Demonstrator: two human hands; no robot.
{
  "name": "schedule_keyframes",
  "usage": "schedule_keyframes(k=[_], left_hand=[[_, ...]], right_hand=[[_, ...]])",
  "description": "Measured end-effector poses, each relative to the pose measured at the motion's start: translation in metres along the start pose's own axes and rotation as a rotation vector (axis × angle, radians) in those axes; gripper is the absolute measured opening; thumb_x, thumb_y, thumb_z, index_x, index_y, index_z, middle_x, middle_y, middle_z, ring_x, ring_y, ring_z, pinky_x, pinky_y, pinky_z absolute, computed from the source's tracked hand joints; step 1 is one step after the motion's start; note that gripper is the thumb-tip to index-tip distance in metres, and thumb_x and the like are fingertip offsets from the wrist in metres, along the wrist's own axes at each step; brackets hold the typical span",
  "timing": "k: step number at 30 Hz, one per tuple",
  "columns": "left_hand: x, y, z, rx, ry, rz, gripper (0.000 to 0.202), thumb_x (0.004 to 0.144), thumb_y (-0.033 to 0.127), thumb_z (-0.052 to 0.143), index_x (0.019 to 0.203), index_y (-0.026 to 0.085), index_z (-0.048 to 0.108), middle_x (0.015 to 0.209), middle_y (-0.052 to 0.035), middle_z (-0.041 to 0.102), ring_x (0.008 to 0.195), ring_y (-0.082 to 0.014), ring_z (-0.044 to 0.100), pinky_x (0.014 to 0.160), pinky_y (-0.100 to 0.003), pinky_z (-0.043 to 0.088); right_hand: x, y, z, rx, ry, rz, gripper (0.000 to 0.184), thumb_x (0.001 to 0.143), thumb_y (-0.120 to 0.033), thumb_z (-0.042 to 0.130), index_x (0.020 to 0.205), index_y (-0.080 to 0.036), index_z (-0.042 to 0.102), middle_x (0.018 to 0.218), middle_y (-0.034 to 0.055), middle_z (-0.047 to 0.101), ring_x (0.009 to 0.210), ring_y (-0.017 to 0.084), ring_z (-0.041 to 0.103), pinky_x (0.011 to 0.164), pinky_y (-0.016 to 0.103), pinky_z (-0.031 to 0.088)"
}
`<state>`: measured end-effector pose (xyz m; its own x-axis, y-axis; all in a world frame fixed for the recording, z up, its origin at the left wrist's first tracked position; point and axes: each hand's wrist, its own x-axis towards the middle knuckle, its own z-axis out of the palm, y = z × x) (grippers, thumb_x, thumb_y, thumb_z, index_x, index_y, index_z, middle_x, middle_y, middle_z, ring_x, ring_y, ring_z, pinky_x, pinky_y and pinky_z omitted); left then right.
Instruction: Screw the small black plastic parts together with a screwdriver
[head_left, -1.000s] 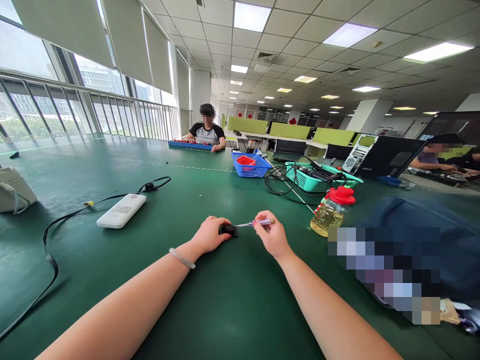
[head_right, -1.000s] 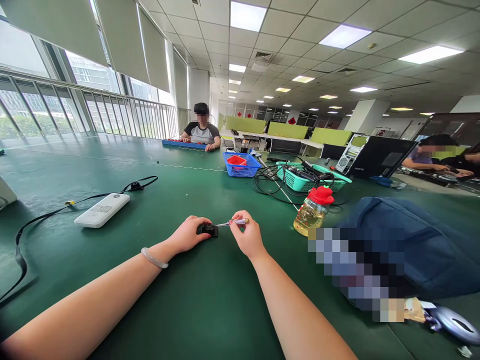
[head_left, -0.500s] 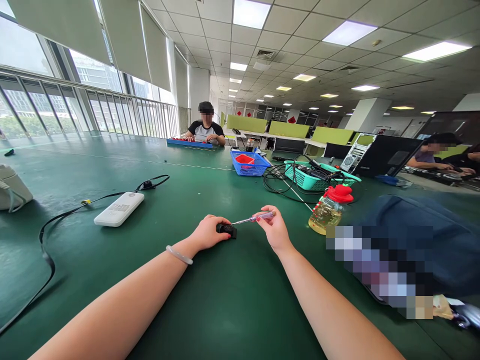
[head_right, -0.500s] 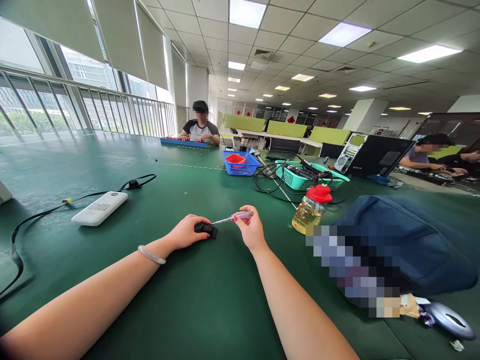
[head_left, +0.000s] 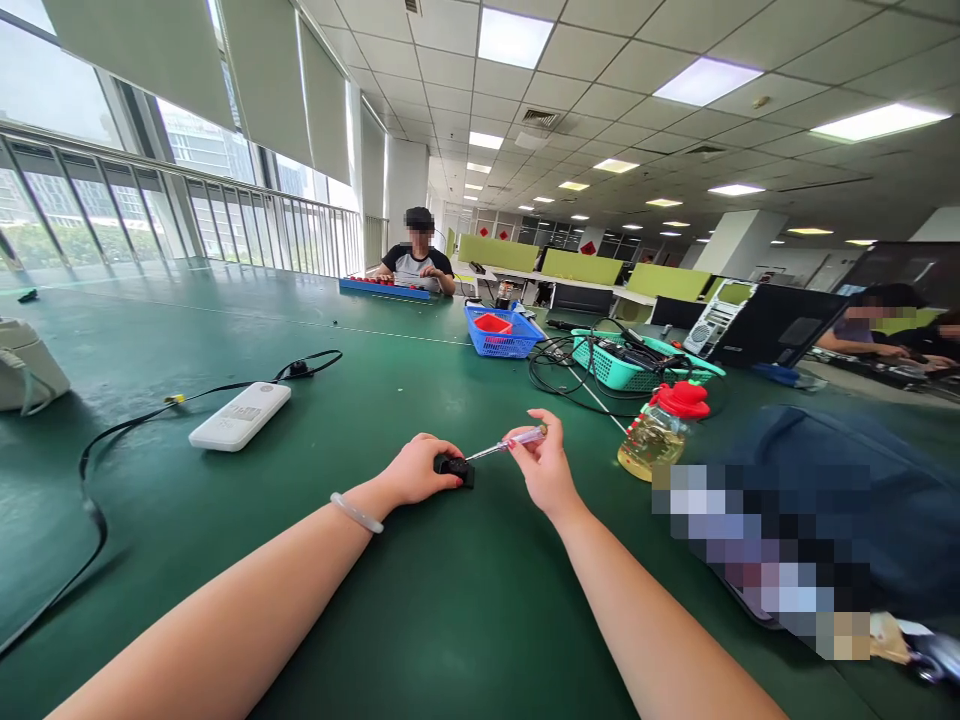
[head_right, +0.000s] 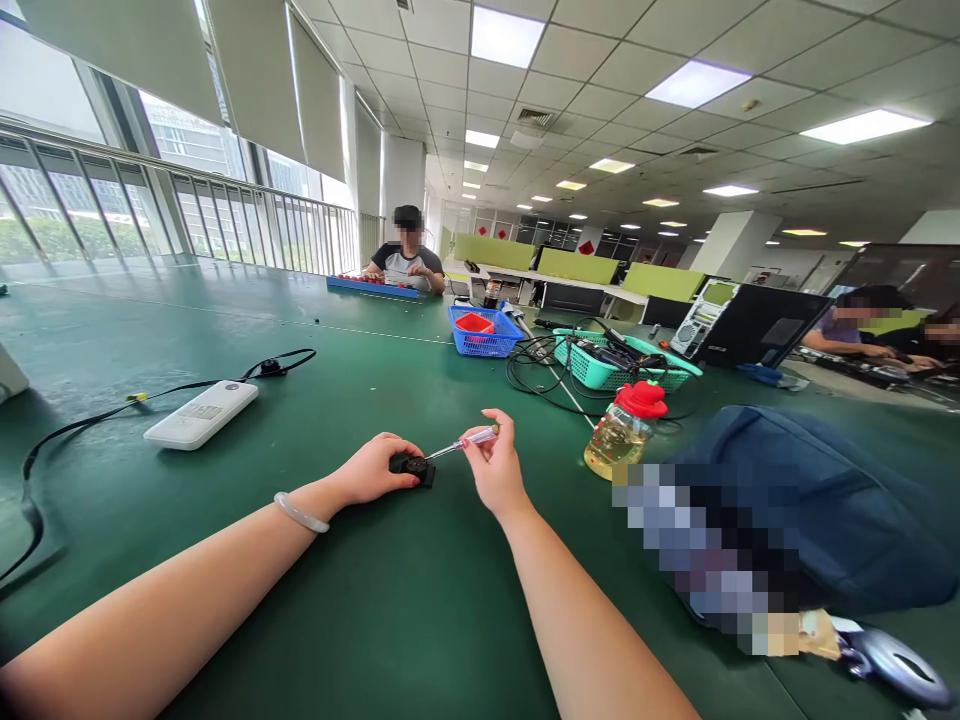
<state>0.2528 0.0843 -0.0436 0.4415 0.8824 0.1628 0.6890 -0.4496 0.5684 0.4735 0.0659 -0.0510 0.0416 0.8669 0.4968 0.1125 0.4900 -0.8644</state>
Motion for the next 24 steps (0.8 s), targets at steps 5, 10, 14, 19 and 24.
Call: schedule_keyframes(k=[5,10,14,19,24], left_hand=[[0.0,-0.002,-0.004,-0.003,-0.036,0.065,0.034,0.067,0.037,0.07,0.099,0.024,0.071,0.102,-0.0051,0.07,0.109,-0.0273,0.057,0.094,-0.036,0.047],[0.0,0.0,-0.006,-0.015,-0.076,0.09,0.035,0.065,0.04,0.072,0.097,0.024,0.071,0.1,-0.0042,0.07,0.108,-0.0267,0.058,0.093,-0.035,0.047],[-0.002,-0.001,-0.005,-0.029,-0.097,0.102,0.037,0.066,0.041,0.072,0.098,0.024,0.07,0.101,-0.0045,0.068,0.108,-0.0261,0.057,0.092,-0.034,0.047],[-0.003,-0.002,-0.005,-0.043,-0.098,0.107,0.035,0.067,0.04,0.072,0.098,0.024,0.069,0.102,-0.0045,0.068,0.107,-0.0258,0.057,0.092,-0.035,0.047],[-0.002,-0.002,-0.004,-0.05,-0.106,0.093,0.038,0.066,0.039,0.072,0.101,0.025,0.07,0.104,-0.005,0.068,0.11,-0.0264,0.056,0.095,-0.036,0.046]], right_hand=[[-0.002,-0.01,0.004,0.003,-0.099,-0.051,0.032,0.091,-0.042,0.054,0.117,-0.029,0.041,0.099,0.0041,0.066,0.092,0.02,0.067,0.091,0.043,0.049],[-0.001,-0.015,0.003,0.1,-0.117,0.0,0.032,0.091,-0.049,0.051,0.114,-0.028,0.043,0.091,0.0028,0.071,0.093,0.021,0.069,0.096,0.045,0.047],[0.002,-0.012,0.001,0.154,-0.069,0.077,0.037,0.086,-0.053,0.059,0.108,-0.027,0.044,0.084,0.0012,0.071,0.084,0.022,0.071,0.093,0.046,0.048],[0.005,-0.004,0.001,0.231,-0.011,0.151,0.044,0.079,-0.056,0.066,0.105,-0.027,0.045,0.08,-0.0003,0.071,0.08,0.023,0.072,0.091,0.047,0.05],[0.006,0.005,0.003,0.24,-0.008,0.232,0.049,0.072,-0.059,0.07,0.101,-0.027,0.046,0.077,-0.0001,0.071,0.074,0.023,0.072,0.084,0.047,0.053]])
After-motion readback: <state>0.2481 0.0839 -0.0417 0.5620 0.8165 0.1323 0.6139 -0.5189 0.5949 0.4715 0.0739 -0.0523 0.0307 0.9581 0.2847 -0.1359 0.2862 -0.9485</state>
